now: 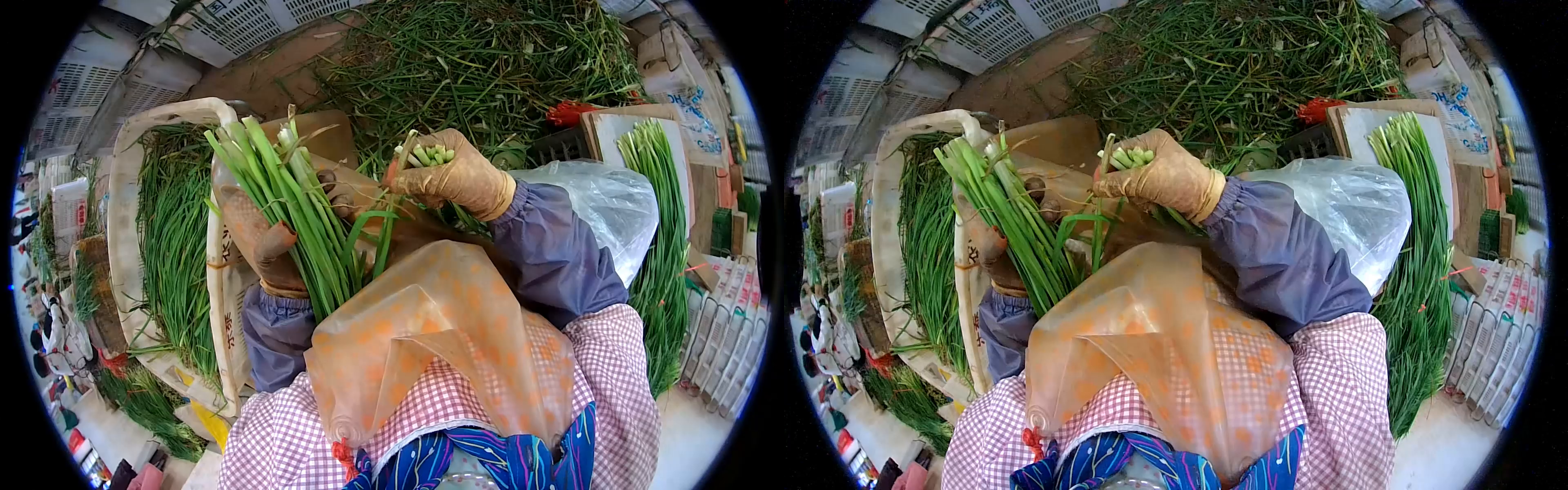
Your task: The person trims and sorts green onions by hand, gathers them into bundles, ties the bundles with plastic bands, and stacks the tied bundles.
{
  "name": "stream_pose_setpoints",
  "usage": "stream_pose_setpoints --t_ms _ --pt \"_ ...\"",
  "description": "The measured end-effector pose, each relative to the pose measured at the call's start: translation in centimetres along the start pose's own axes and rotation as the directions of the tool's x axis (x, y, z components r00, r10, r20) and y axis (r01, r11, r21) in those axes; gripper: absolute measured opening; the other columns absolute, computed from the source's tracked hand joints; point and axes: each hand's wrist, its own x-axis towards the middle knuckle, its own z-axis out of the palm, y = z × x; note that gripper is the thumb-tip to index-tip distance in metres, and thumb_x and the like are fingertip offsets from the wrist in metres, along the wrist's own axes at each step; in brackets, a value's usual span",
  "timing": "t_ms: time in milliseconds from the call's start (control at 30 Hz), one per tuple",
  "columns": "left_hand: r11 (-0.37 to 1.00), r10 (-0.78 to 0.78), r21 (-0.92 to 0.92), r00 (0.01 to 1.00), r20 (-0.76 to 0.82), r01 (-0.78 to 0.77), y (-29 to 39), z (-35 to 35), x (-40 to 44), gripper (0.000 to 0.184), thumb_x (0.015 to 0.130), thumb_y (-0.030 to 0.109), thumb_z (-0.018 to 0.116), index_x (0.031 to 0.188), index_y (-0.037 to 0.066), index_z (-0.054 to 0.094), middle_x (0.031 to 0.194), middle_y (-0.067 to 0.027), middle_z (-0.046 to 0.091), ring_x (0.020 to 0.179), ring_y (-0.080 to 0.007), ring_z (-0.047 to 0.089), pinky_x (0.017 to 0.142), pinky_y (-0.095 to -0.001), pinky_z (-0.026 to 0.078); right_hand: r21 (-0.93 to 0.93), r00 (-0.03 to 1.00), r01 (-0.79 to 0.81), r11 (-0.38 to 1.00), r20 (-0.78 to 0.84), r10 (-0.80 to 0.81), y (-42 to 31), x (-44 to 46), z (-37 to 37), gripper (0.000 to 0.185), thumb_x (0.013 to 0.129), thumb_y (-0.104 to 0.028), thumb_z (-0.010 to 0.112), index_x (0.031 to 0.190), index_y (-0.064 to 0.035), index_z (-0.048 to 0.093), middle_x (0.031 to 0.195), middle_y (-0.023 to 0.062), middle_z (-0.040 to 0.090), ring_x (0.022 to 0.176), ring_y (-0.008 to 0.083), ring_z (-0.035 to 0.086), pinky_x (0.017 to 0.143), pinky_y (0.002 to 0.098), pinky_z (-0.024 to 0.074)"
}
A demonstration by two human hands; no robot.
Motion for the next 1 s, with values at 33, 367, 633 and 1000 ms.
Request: stream_pose_setpoints --t_ms 33,367,633,1000 --pt "0.999 0.021 0.030 1.000 -0.005 -0.020 0.1 -0.5 -0.2 0.074 0.066 0.019 0.068 0.129 -0.005 0.037 0.116 -0.0217 0.054 0.104 -0.0343 0.057 0.083 -0.0442 0.054 -0.003 1.000 0.016 1.000 0.021 -0.016 0.0 0.0 0.0 0.012 0.074 -0.013 0.071 0.080 -0.0033 0.066 0.065 0.0001 0.060 0.051 0.0052 0.048 0.045 0.0204 0.0369" --pt "0.997 0.004 -0.082 0.985 0.170 0.010 -0.7 -2.8 -1.2 0.076 0.070 0.018 0.068 0.133 -0.003 0.032 0.129 -0.0200 0.043 0.107 -0.0388 0.053 0.081 -0.0559 0.051 0.133 1.000 -0.001 0.991 0.027 -0.003 1.1 0.3 0.5 0.015 0.072 -0.013 0.069 0.081 -0.0021 0.063 0.062 0.0001 0.055 0.048 0.0054 0.045 0.043 0.0201 0.0327" --pt "0.994 -0.024 -0.101 0.970 0.240 0.049 -0.9 -2.0 -1.3 0.073 0.072 0.021 0.068 0.134 0.007 0.033 0.127 -0.0146 0.044 0.107 -0.0307 0.047 0.087 -0.0516 0.046 -0.084 0.992 -0.071 0.994 0.099 0.079 1.3 0.5 0.4 0.010 0.078 -0.009 0.066 0.084 -0.0012 0.063 0.064 0.0021 0.059 0.045 0.0058 0.043 0.040 0.0212 0.0311" --pt "0.983 -0.135 -0.089 0.956 0.261 0.163 -2.0 -1.0 -1.0 0.076 0.071 0.024 0.070 0.135 0.012 0.032 0.131 -0.0175 0.040 0.105 -0.0306 0.049 0.079 -0.0431 0.050 0.439 0.996 -0.085 0.895 0.004 0.093 0.8 0.1 0.3 0.014 0.077 -0.009 0.065 0.087 -0.0017 0.058 0.052 -0.0001 0.045 0.039 0.0071 0.035 0.038 0.0228 0.0253"
